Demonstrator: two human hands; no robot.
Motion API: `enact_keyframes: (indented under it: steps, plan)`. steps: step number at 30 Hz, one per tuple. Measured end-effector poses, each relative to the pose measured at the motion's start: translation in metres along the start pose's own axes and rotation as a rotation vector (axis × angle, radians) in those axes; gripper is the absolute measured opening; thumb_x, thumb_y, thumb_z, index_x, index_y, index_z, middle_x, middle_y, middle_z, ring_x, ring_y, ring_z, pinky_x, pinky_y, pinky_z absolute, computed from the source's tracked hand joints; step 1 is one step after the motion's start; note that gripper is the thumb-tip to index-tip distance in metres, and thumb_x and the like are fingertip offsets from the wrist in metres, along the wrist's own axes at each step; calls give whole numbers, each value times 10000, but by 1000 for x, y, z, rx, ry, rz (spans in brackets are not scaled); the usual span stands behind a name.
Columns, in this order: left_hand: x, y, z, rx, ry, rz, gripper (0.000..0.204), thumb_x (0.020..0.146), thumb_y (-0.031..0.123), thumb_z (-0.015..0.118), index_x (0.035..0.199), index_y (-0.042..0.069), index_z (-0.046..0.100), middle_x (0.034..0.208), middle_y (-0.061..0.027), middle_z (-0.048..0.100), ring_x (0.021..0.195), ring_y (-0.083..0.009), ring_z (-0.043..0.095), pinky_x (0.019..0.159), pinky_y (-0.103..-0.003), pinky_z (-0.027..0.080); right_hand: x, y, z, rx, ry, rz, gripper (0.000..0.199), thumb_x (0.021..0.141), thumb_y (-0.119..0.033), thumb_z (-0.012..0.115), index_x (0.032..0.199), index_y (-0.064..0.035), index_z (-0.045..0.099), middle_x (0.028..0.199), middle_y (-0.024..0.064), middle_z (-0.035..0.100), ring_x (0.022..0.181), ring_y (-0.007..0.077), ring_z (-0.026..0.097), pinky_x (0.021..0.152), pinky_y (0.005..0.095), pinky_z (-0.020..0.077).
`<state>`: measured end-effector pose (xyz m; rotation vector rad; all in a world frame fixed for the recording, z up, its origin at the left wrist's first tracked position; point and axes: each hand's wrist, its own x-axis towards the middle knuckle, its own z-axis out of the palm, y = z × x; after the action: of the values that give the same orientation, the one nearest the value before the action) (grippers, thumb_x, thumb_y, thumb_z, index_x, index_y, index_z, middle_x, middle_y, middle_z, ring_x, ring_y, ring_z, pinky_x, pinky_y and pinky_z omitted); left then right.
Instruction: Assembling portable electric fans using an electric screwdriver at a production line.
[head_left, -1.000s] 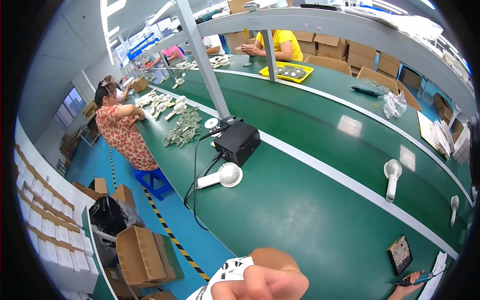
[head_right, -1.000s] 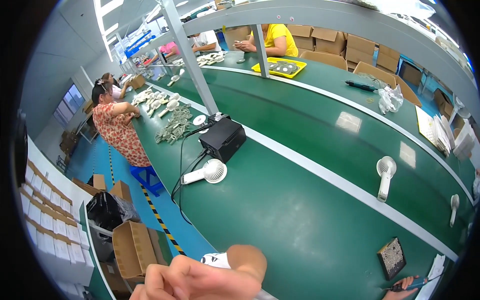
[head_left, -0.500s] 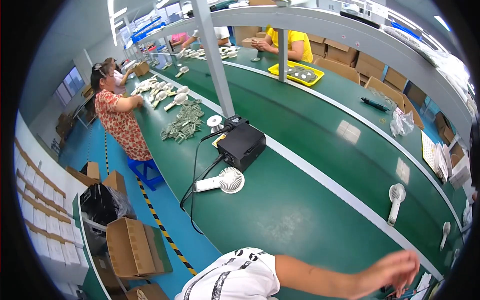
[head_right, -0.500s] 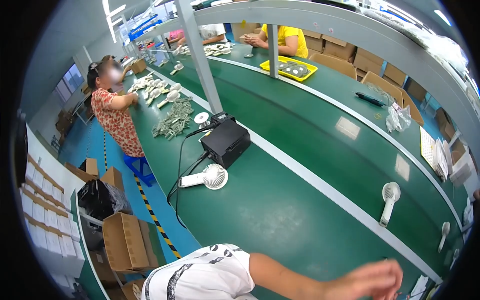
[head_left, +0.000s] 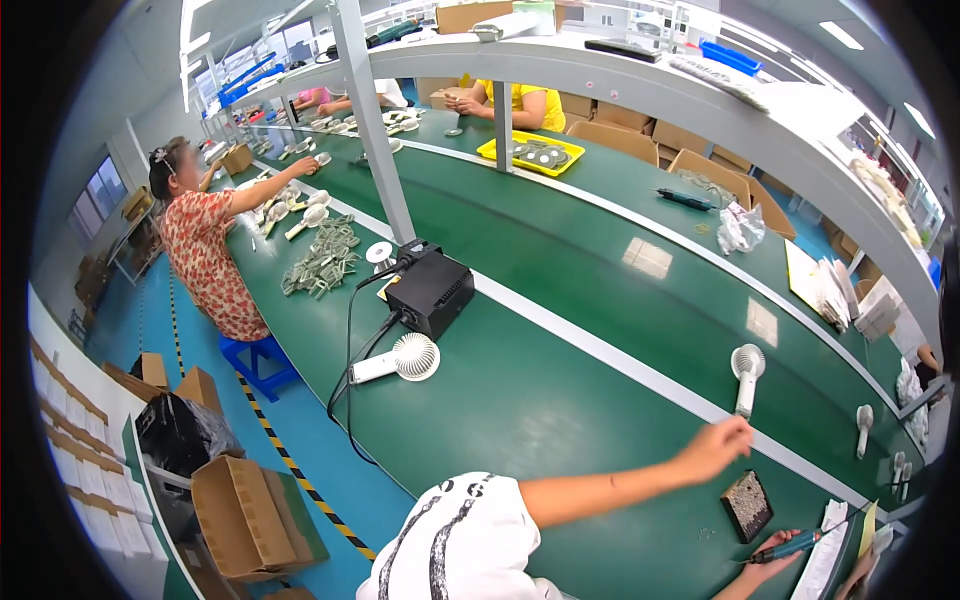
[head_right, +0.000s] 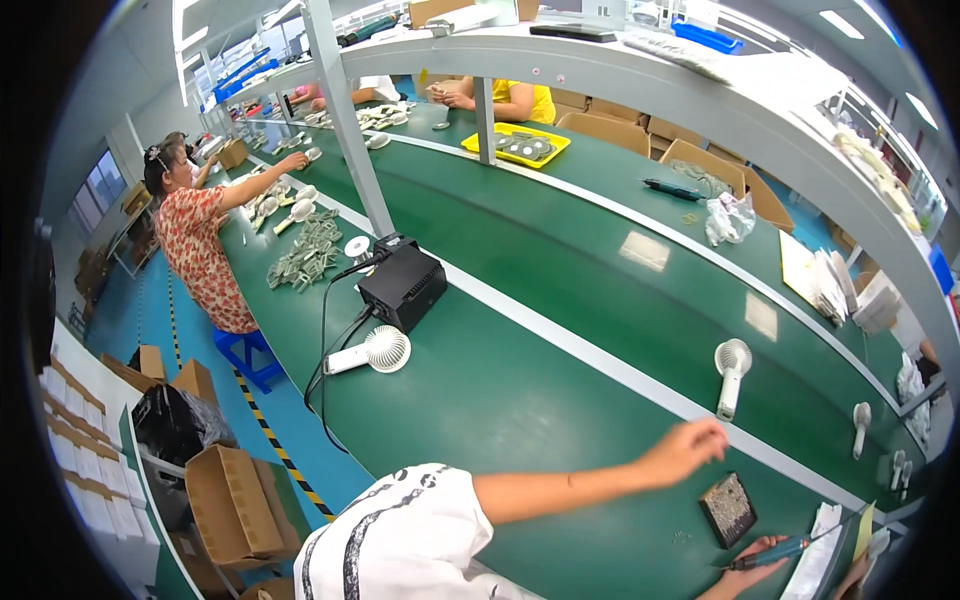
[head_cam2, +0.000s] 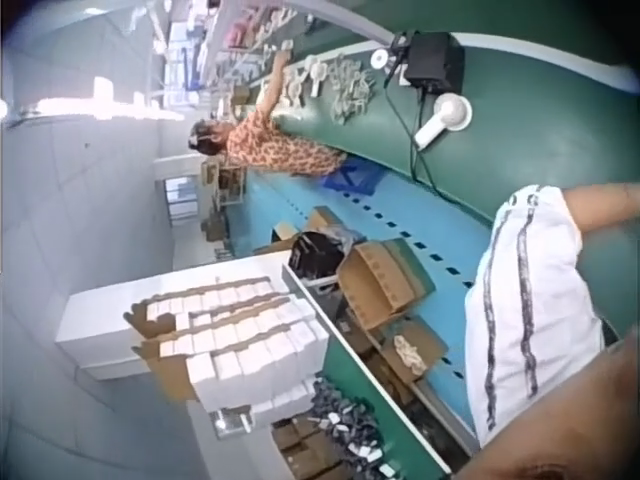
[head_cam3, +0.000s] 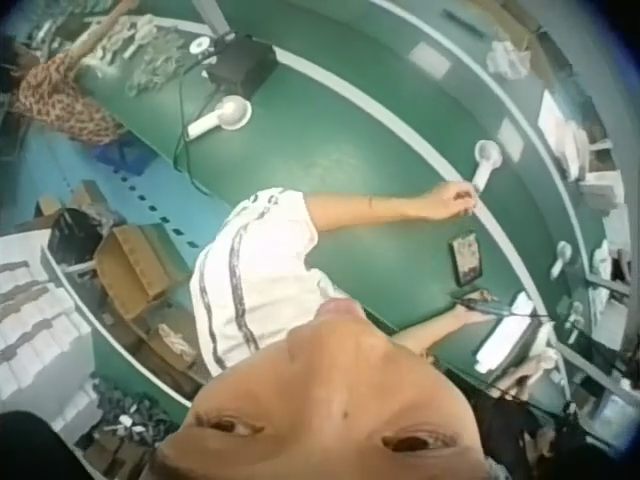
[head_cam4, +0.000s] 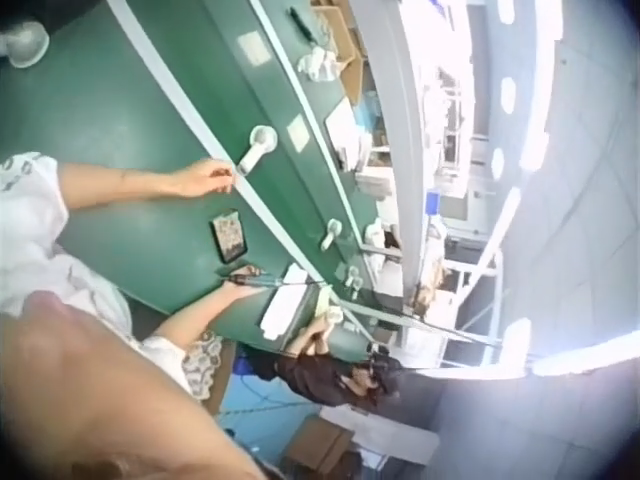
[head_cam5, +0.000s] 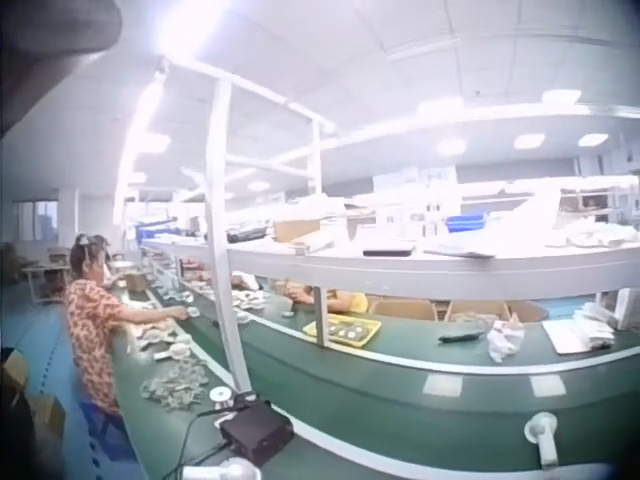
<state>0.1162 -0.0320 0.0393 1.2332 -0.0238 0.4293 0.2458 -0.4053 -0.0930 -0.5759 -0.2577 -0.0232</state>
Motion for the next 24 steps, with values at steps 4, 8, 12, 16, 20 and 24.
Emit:
enact_keyframes:
  steps: [4,8,12,16,20,24]
  plan:
    - [-3,-51,-53,497,329,207,171,917,193,539,926,27,582,793,-83,629,686,-146,573,639,-293,463,-2,11,5,22,76,-4,410,990,-287,418,1274,9,406,1118,108,550,858,176,543,754,274,487]
    - [-10,-63,-73,285,398,214,158,918,167,533,921,17,582,750,-65,621,685,-135,579,623,-281,462,-4,21,23,55,84,44,413,973,-266,413,1280,10,403,1127,103,549,844,177,540,747,275,479]
    - [-22,-65,-70,219,491,203,165,931,173,534,936,20,594,772,-36,631,700,-92,575,647,-242,470,-7,20,26,140,37,117,348,933,-202,434,1187,23,513,1055,115,613,792,190,578,720,311,493]
    - [-47,-72,-58,302,507,143,179,930,196,545,942,24,592,769,-22,630,708,-81,576,641,-232,463,-31,2,112,-52,334,291,355,916,-398,459,921,-62,575,808,73,606,621,181,570,481,292,475]
    - [-67,-63,-43,303,500,193,144,924,154,530,917,16,572,739,-33,612,666,-97,560,623,-262,461,-15,-8,66,-551,376,379,371,920,-328,477,1033,-5,618,830,128,625,643,262,560,558,362,500]
    - [-96,-53,-22,318,389,148,135,923,143,524,912,15,565,736,-33,604,679,-109,563,640,-269,462,-47,-47,89,-1307,194,171,391,903,-264,579,1046,96,631,935,210,661,780,342,608,755,435,500]
